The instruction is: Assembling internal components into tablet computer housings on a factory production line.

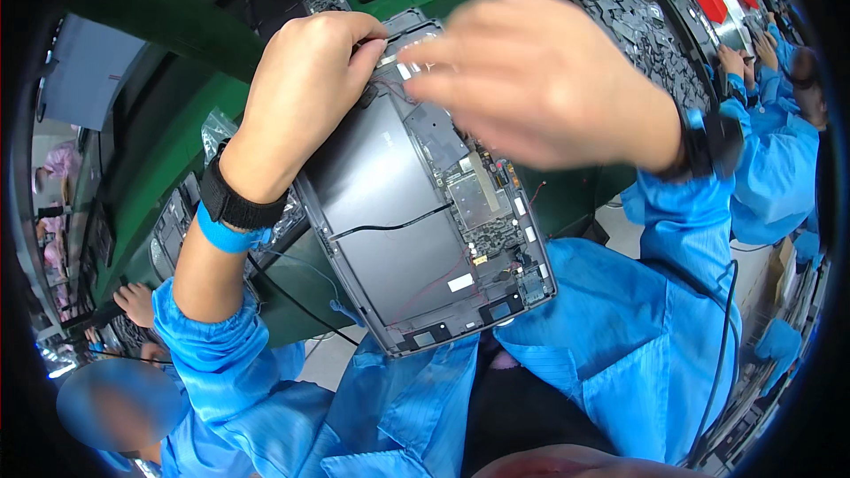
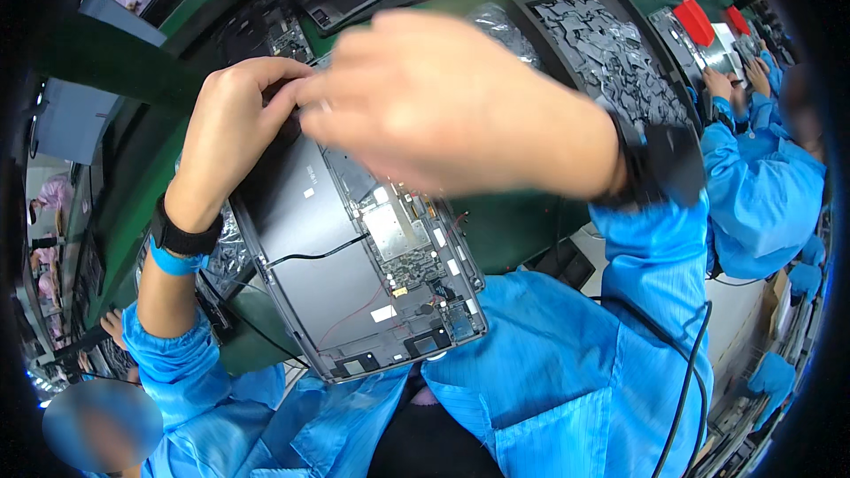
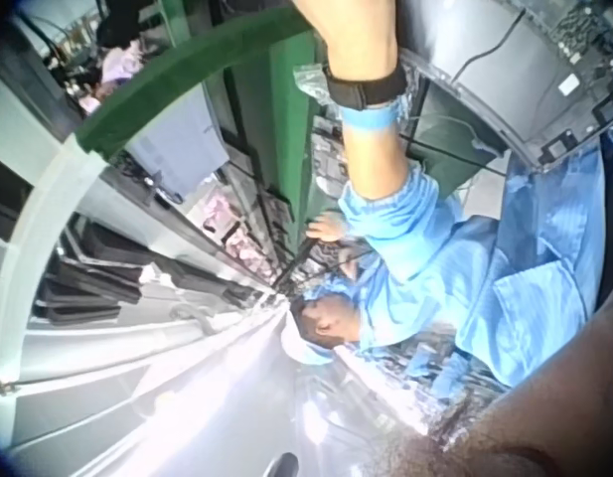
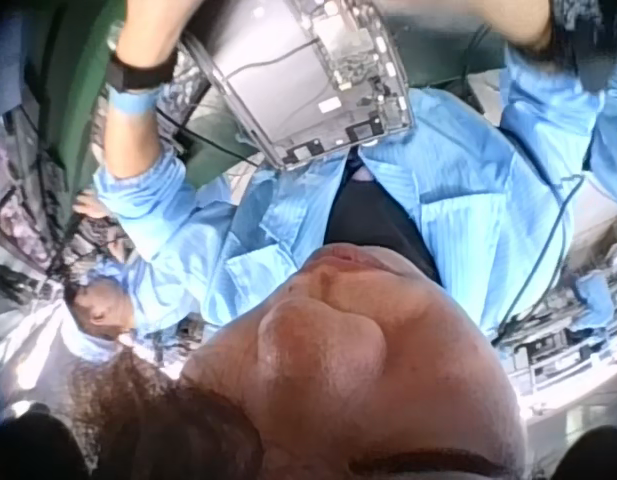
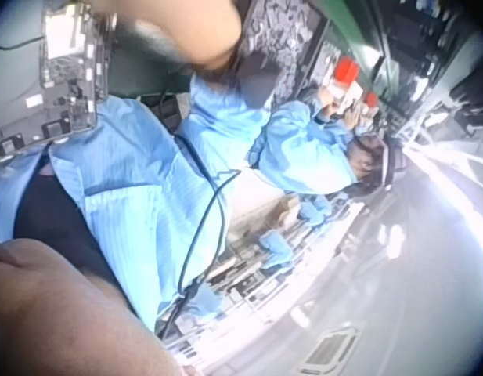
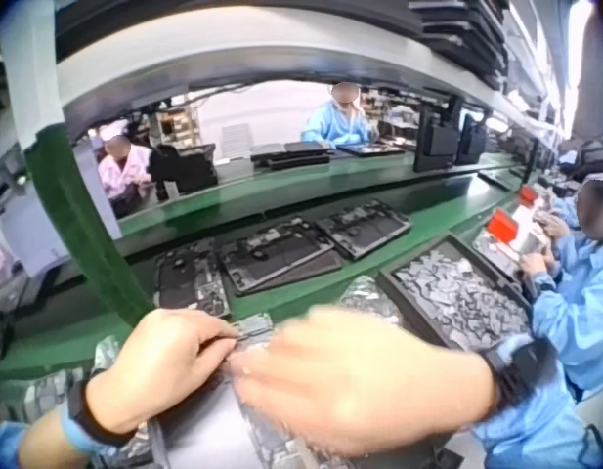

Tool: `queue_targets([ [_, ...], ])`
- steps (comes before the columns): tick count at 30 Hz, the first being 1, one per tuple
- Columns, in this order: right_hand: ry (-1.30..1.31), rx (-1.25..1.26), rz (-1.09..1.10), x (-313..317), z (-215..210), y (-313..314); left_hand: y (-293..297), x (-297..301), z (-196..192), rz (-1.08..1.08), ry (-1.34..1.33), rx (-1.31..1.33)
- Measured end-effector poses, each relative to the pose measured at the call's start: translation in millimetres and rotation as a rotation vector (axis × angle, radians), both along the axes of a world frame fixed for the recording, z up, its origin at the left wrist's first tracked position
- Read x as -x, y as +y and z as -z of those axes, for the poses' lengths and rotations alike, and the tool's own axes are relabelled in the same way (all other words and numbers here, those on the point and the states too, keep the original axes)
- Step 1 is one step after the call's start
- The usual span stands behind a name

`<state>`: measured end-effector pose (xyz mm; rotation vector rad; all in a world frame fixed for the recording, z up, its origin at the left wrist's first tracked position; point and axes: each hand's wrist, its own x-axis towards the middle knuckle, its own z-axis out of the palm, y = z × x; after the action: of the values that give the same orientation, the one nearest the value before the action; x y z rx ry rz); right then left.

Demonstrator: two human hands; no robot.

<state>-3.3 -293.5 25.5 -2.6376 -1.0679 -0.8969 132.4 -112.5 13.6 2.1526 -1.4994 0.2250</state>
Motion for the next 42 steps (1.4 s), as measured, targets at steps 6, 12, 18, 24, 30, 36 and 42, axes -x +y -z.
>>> queue_targets([
  [6,-0.028,0.373,0.183,38.5,16.8,32.9,-3.9,1.5,-1.0,-0.013,0.037,-0.010],
  [12,-0.176,0.290,0.278,33.1,10.3,28.8,-3.0,1.6,-0.1,-0.029,0.069,-0.009],
  [18,-0.186,0.225,0.405,2.5,34.2,21.7,-5.6,2.9,-4.8,-0.040,0.086,-0.062],
  [24,-0.166,0.233,0.360,0.2,30.6,20.1,-9.6,1.9,-8.7,-0.039,0.049,-0.073],
  [30,-0.051,0.204,0.452,-0.2,29.4,30.2,-12.7,3.7,6.5,-0.069,-0.183,-0.056],
  [36,0.030,0.254,0.495,7.5,23.7,23.5,-6.1,-3.6,7.5,0.074,-0.141,0.010],
  [42,-0.044,0.251,0.450,2.7,27.9,23.1,-5.3,-0.9,4.0,-0.007,-0.133,-0.090],
])
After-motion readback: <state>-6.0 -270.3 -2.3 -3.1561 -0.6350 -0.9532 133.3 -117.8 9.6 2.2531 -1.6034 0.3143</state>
